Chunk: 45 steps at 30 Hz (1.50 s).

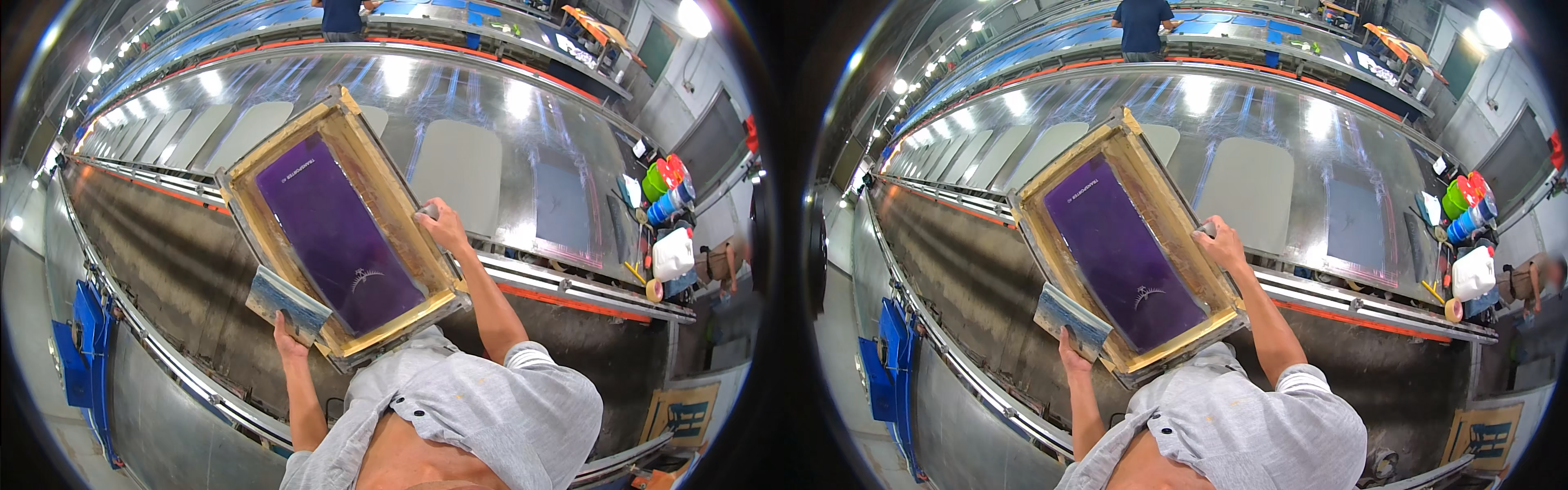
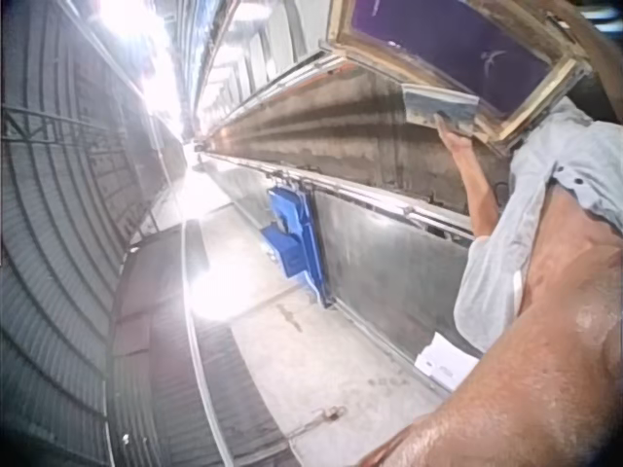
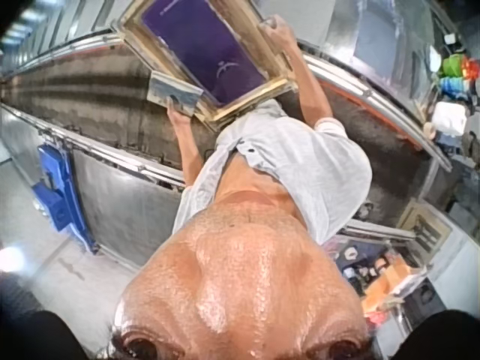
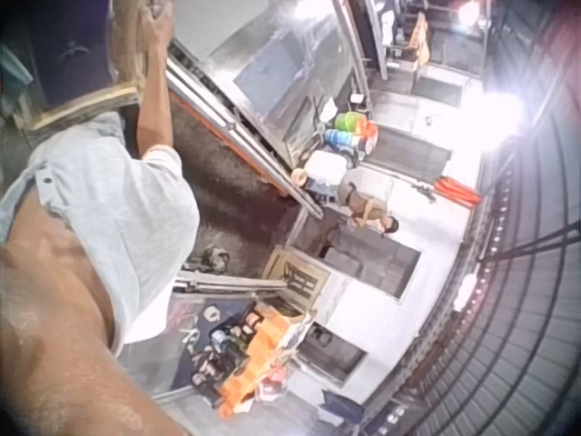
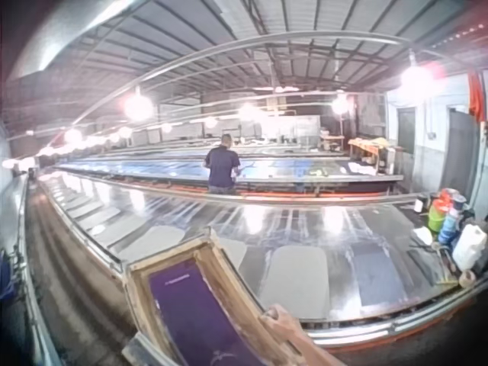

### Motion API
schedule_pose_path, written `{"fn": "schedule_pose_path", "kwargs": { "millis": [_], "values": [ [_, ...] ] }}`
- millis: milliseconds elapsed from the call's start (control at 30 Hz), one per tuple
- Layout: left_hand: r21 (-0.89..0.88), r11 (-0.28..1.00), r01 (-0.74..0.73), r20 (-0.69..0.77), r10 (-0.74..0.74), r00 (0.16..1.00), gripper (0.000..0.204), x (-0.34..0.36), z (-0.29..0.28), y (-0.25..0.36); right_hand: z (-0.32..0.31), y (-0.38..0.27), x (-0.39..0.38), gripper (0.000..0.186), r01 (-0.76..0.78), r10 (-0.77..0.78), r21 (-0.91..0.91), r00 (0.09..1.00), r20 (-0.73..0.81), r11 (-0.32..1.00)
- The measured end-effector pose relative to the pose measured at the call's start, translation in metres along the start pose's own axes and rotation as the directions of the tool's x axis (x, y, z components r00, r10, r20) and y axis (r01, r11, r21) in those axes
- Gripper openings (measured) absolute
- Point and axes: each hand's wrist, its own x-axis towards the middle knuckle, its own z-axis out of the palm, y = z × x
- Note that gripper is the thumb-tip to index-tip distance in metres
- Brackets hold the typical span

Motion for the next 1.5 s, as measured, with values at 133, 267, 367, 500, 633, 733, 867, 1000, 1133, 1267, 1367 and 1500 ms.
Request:
{"fn": "schedule_pose_path", "kwargs": {
  "millis": [133,267,367,500,633,733,867,1000,1133,1267,1367,1500],
  "values": [
    [-0.015,1.0,-0.006,0.028,0.007,1.0,0.045,0.003,0.012,0.006,-0.002,-0.013,0.008,0.049,-0.01,0.01,-0.007,1.0,-0.003,1.0],
    [-0.03,0.999,-0.008,0.023,0.009,1.0,0.047,-0.002,0.037,0.007,-0.011,-0.017,0.018,0.046,-0.01,0.01,0.033,1.0,-0.007,0.999],
    [-0.04,0.999,0.0,0.071,0.003,0.997,0.047,0.002,0.031,0.014,-0.007,-0.026,0.022,0.046,-0.011,0.011,0.029,1.0,-0.012,1.0],
    [-0.027,0.999,-0.034,0.066,0.036,0.997,0.046,0.008,0.045,0.009,-0.012,-0.015,0.038,0.047,0.071,-0.068,0.051,0.996,-0.055,0.996],
    [-0.023,0.996,-0.088,0.111,0.09,0.99,0.046,0.008,0.064,-0.016,-0.033,0.007,0.054,0.047,0.124,-0.119,0.086,0.991,-0.062,0.988],
    [-0.011,0.994,-0.107,0.122,0.108,0.987,0.047,0.008,0.072,-0.026,-0.038,0.022,0.062,0.046,0.123,-0.117,0.101,0.991,-0.061,0.987],
    [0.012,0.99,-0.141,0.099,0.14,0.985,0.048,0.004,0.085,-0.035,-0.043,0.029,0.072,0.046,0.111,-0.107,0.109,0.993,-0.04,0.988],
    [0.02,0.987,-0.158,0.085,0.155,0.984,0.048,-0.004,0.094,-0.046,-0.047,0.038,0.08,0.047,0.115,-0.114,0.115,0.993,-0.015,0.987],
    [0.017,0.984,-0.178,0.077,0.176,0.981,0.049,-0.008,0.094,-0.051,-0.046,0.041,0.085,0.048,0.093,-0.095,0.104,0.995,0.015,0.99],
    [0.007,0.979,-0.203,0.06,0.202,0.978,0.049,-0.007,0.099,-0.06,-0.053,0.043,0.094,0.048,0.102,-0.106,0.11,0.994,0.026,0.989],
    [0.008,0.978,-0.207,0.05,0.207,0.977,0.05,-0.007,0.099,-0.062,-0.051,0.045,0.095,0.048,0.112,-0.116,0.116,0.993,0.025,0.987],
    [0.015,0.977,-0.211,0.045,0.211,0.977,0.051,-0.003,0.098,-0.068,-0.054,0.049,0.102,0.048,0.125,-0.13,0.135,0.991,0.031,0.983]
  ]
}}
